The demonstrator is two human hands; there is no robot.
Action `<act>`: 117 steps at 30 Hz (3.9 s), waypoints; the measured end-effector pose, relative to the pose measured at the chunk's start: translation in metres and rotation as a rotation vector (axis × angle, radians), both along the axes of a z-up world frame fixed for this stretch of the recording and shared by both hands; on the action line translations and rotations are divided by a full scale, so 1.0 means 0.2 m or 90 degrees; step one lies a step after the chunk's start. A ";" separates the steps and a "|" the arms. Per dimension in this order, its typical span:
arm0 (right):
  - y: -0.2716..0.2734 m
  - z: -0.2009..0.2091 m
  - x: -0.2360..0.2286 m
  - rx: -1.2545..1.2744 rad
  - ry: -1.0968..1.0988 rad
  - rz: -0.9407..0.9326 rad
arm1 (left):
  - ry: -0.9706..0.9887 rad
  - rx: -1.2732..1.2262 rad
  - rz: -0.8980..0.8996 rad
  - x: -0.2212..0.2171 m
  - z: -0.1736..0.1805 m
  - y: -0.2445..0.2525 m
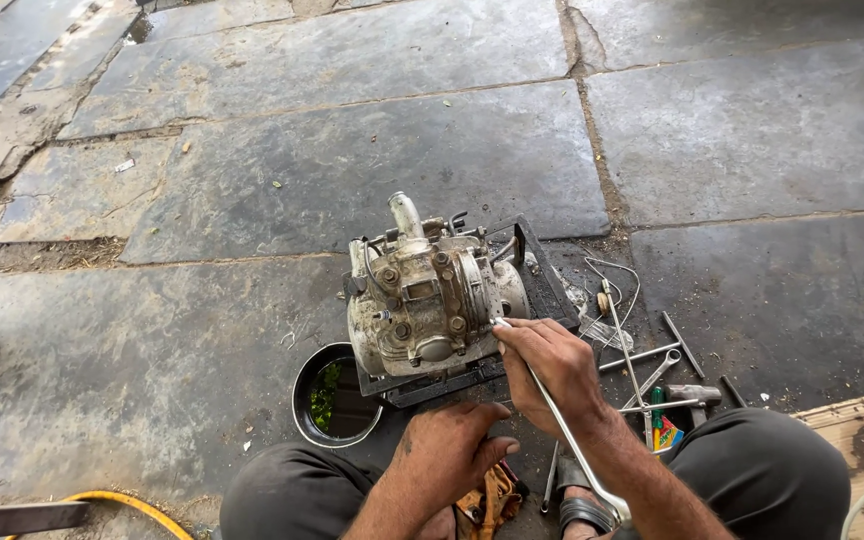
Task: The person sits on the floor working on a small engine mounted in a frame. They turn a fitting by hand, use a spanner on a bolt, adjust parts with a screwdriver, and file or scrape the engine body while steadying it with the other hand.
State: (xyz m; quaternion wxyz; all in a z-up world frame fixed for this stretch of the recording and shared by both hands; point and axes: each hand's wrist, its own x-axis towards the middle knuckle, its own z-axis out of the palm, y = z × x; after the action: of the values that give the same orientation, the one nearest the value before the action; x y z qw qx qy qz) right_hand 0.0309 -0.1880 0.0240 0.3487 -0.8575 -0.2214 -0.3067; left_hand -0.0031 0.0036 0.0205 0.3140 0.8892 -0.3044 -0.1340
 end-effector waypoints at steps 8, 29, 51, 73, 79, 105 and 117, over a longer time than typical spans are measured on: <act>-0.04 0.13 0.11 -0.011 0.276 -0.039 | -0.040 -0.043 0.008 0.00 -0.02 -0.01; 0.03 -0.11 0.37 0.159 -0.028 -0.020 | -0.028 -0.027 0.030 -0.03 0.01 0.06; -0.10 0.18 0.78 -0.065 0.352 0.052 | -0.006 -0.059 -0.007 -0.01 0.01 0.04; -0.15 0.15 0.77 0.163 0.290 -0.102 | -0.129 -0.128 0.040 -0.02 0.04 0.09; -0.05 -0.03 0.58 0.232 -0.001 0.029 | -0.233 -0.254 0.118 0.02 0.04 0.12; 0.07 0.04 0.30 0.157 -0.079 0.059 | -0.335 -0.348 0.327 0.52 0.28 0.02; -0.03 0.11 0.62 0.105 0.180 -0.026 | -0.326 -0.322 0.353 0.51 0.30 0.00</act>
State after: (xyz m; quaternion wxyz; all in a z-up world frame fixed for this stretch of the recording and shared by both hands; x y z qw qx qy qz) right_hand 0.1551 -0.1939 0.0457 0.4392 -0.8649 -0.1272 -0.2071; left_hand 0.0983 0.0039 0.0803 0.4599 0.8371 -0.1456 0.2580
